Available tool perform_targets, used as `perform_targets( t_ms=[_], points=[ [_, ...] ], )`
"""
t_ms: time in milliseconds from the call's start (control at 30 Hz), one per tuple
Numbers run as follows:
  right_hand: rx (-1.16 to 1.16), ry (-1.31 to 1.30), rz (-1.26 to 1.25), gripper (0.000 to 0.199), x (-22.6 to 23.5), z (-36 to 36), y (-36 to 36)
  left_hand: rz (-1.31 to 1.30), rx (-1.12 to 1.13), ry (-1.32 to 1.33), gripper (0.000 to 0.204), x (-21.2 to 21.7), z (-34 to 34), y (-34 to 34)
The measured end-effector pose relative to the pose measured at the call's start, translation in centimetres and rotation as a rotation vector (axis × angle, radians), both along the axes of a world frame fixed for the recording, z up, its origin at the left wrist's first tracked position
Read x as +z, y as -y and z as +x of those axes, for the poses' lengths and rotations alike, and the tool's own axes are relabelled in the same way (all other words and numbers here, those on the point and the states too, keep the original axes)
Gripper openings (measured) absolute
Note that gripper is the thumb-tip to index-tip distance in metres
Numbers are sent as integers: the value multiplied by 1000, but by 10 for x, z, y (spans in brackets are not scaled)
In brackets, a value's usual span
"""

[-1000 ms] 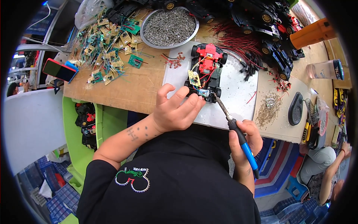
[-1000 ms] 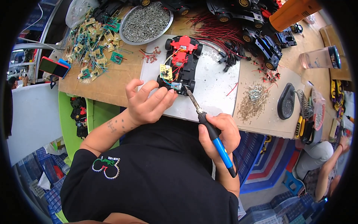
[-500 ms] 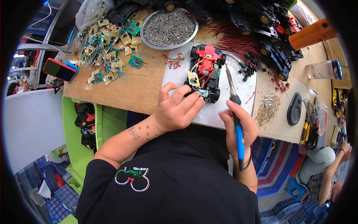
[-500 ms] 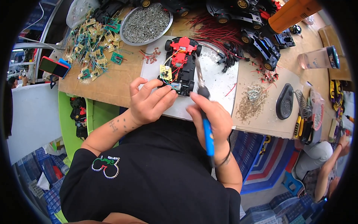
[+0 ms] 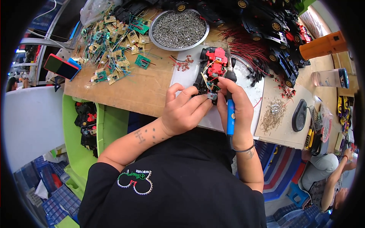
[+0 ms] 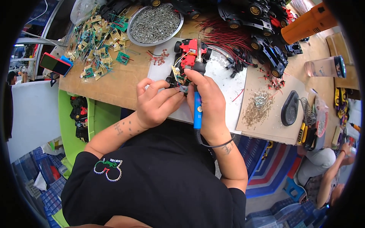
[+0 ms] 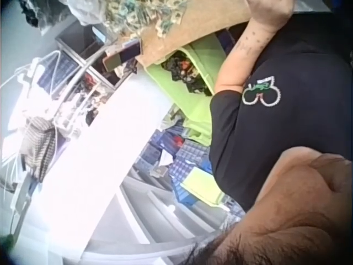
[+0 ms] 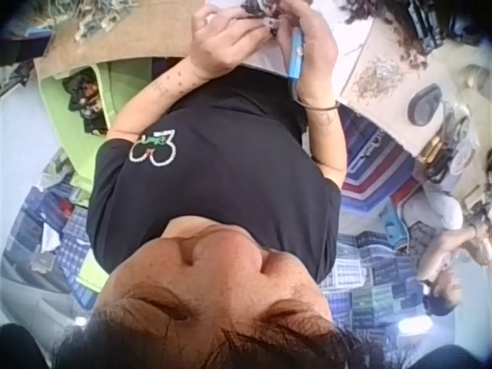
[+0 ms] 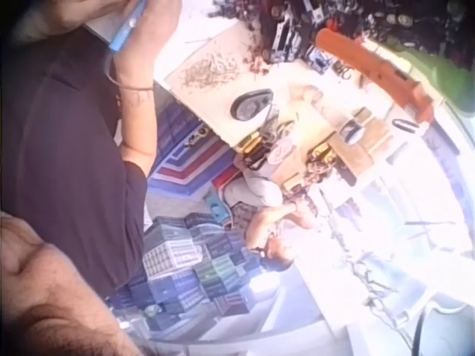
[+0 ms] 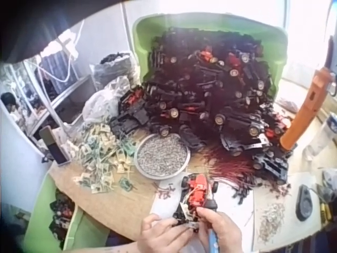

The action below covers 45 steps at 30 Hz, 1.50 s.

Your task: The person solders electrical components and wires to a circuit board using a soldering iron to assemble a small toy car.

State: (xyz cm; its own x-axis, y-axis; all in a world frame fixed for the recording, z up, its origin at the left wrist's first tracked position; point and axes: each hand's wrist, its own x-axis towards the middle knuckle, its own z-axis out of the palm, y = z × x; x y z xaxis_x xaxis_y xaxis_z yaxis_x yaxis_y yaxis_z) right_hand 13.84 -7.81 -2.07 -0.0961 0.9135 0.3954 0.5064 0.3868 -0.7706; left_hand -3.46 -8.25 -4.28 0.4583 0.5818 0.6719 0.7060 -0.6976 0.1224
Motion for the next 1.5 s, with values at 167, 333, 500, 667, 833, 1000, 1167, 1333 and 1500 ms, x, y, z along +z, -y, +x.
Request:
perform_targets(
  t_ms=[167,333,500,667,833,1000,1167,1333,1500],
  points=[
    [-14,-83,36,48,-4,0,4,-41,9,51,24,0,3,-1],
    [-83,-82,14,42,3,5,14,-78,-5,91,25,2,2,-1],
    [-137,-141,-127,40,15,17,32,-87,-15,121,23,2,1,-1],
    [-104,-196,-116,45,17,33,44,-128,-25,106,21,9,-26,-7],
    [-114,-146,-95,42,20,43,55,-194,185,6,20,7,-83,-19],
    [-44,-96,-44,29,22,36,53,-81,362,-131,7,25,-112,-28],
    [-172,-220,-123,32,12,37,63,-127,640,72,4,42,-175,-43],
    [-187,-243,-157,33,7,40,66,-156,534,-148,7,41,-182,-29],
    [-163,-257,-164,32,11,37,66,-170,533,-256,9,32,-179,-24]
  ],
)
